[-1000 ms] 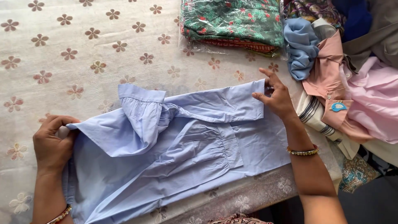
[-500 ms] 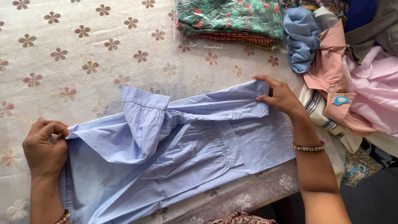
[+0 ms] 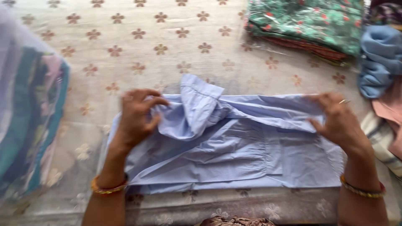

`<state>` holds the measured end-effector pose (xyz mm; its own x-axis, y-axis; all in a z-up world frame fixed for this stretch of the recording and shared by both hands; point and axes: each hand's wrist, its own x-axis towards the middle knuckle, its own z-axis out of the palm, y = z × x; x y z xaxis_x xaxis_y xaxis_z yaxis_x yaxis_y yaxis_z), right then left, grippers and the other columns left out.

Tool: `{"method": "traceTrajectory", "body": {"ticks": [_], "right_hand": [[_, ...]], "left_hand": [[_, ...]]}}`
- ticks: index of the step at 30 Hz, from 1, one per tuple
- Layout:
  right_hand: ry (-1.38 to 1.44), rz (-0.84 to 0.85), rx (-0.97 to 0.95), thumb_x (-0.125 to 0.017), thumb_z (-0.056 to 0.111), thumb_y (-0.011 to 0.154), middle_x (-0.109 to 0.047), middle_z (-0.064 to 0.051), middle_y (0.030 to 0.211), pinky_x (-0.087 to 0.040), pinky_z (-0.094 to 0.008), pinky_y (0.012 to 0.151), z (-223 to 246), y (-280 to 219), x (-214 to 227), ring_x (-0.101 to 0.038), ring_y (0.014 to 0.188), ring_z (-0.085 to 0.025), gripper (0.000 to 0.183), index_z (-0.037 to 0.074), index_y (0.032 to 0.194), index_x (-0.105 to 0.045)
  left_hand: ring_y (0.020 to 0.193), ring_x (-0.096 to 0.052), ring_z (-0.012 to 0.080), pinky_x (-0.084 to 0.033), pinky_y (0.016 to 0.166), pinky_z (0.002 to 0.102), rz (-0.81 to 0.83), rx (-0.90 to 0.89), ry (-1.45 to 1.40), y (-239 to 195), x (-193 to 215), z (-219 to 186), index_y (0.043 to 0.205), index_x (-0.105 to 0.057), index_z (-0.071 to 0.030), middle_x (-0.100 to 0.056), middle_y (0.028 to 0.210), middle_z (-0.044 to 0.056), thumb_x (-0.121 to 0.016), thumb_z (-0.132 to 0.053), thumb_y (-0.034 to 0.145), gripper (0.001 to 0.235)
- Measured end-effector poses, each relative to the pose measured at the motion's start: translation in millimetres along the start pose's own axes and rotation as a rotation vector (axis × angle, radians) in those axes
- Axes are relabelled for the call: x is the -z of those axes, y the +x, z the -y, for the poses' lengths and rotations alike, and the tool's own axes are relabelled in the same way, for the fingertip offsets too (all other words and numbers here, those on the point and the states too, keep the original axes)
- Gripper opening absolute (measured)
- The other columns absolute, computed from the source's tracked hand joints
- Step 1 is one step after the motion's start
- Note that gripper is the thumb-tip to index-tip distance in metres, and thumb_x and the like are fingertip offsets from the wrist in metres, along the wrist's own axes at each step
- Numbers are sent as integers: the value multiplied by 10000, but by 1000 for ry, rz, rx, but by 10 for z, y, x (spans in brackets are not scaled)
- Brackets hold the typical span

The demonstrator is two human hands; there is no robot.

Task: Fold various shirts and place them into a plastic storage container.

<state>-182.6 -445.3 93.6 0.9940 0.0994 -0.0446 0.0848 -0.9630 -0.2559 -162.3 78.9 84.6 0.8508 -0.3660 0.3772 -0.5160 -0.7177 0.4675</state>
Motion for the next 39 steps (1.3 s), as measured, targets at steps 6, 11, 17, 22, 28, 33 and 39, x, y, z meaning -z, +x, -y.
{"method": "traceTrajectory", "body": {"ticks": [6,11,17,22,28,33,39], "right_hand": [[21,87,381,-764,63,652,-662,-100,1060,-550,-412,855,502,9,-266,-675,985,-326,561,134,1199,-660],[-10,-117,264,-714,43,796,-706,-32,987,-561,-371,819,369,-13,-248,-699,884,-250,243,137,1020,-711],[109,36,348,-764,119,755,-728,-26,1002,-558,-373,842,254,-30,-95,-689,949,-241,222,153,974,-745],[298,238,414,-847,304,707,-740,-25,1124,-543,-396,922,225,-8,-136,-664,1115,-235,367,146,1028,-762],[205,14,549,-634,528,851,-428,-93,1592,-291,-497,1162,38,231,-668,-331,1499,-336,697,199,1457,-528],[-297,-95,351,-504,728,792,-223,-125,1720,-83,-630,1127,-1271,581,-1240,-167,1536,-382,905,282,1569,-375],[-139,-364,310,-581,671,849,-408,-214,1622,-260,-527,1294,-895,489,-1099,-276,1570,-421,817,229,1531,-490]], "left_hand": [[1107,-570,270,-191,1090,582,191,74,154,56,-374,-568,1282,-710,-111,-670,1079,98,-833,-469,757,647],[1060,-648,184,-184,1136,577,-150,-29,109,71,-238,-629,903,-739,-158,-720,914,-18,-793,-165,807,110],[1011,-681,158,-462,1017,364,48,-163,-280,28,39,-417,895,-720,-116,-747,999,10,-751,-66,829,88],[993,-751,170,-590,899,327,606,-111,-711,-14,-3,-166,1027,-764,-82,-789,1018,18,-795,-136,864,175],[1421,-594,270,-440,1235,447,256,4,-448,-97,-313,268,1351,-659,-175,-684,1435,66,-717,-353,977,419],[1590,102,254,63,1226,610,665,327,261,-111,-68,330,1628,25,-322,47,1736,24,-793,-657,681,1295],[1385,-528,278,-357,1231,455,76,331,-100,-203,4,819,1509,-548,-305,-613,1461,51,-599,-373,1049,468]]}}
